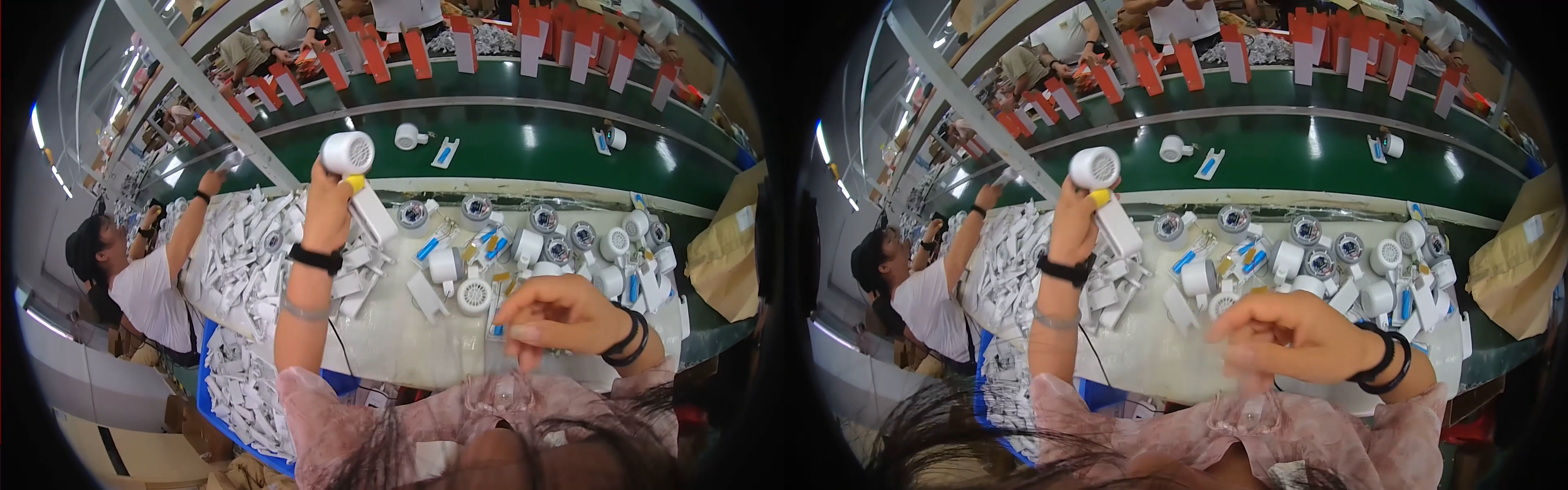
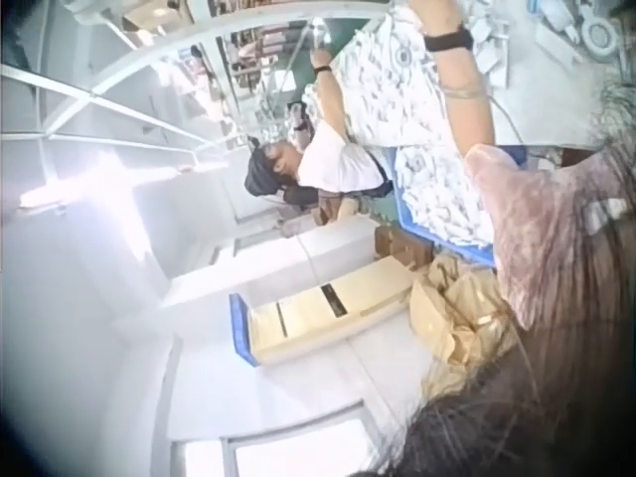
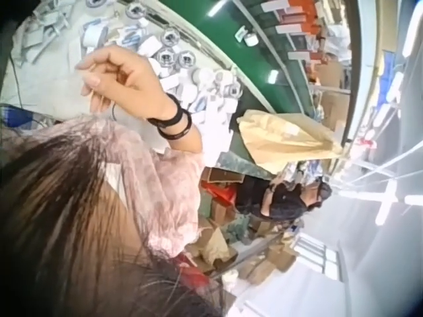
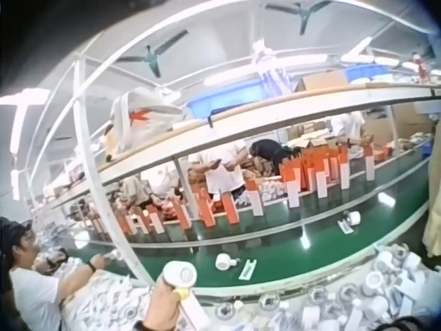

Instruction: Assembling small electronic components and plastic casings on a factory production line.

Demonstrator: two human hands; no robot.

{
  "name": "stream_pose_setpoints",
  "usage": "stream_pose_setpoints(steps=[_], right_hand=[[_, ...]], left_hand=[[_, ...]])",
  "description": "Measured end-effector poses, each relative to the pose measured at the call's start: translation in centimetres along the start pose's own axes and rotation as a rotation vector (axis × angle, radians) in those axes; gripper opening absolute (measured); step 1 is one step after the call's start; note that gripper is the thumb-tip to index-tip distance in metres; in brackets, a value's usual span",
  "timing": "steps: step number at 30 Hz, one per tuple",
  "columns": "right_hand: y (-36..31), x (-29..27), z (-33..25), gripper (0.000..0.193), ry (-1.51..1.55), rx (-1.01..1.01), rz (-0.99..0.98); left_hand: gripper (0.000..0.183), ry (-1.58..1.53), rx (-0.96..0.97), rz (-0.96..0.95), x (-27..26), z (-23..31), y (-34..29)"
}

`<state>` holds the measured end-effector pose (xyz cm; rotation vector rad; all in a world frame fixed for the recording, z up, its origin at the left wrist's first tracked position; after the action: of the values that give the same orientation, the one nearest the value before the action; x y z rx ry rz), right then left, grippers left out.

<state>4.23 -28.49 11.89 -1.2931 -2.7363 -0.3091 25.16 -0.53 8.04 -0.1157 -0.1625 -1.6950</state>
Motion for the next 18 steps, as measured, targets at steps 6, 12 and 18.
stream_pose_setpoints(steps=[6,12,18], right_hand=[[-1.4,-1.4,-3.5,0.013,0.074,-0.128,0.269],[-3.1,-5.3,-3.9,0.014,0.019,-0.312,0.296],[-2.5,-7.7,-1.7,0.013,-0.007,-0.184,0.433]], left_hand=[[0.072,0.523,-0.045,0.365,-4.6,-7.0,15.9],[0.073,0.723,-0.193,0.786,-6.6,-11.4,23.4],[0.07,1.031,-0.294,0.845,-7.5,-14.5,25.6]])
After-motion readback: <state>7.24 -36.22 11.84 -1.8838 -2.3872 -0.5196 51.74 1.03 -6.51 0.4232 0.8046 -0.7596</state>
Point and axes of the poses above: each hand's wrist, its own y-axis towards the middle knuckle, its own x-axis out of the palm, z = x × y, the point moved 3 cm from there along y, towards the middle knuckle, and after that the axes turned 12 degrees about -x, right-handed, at the moved point
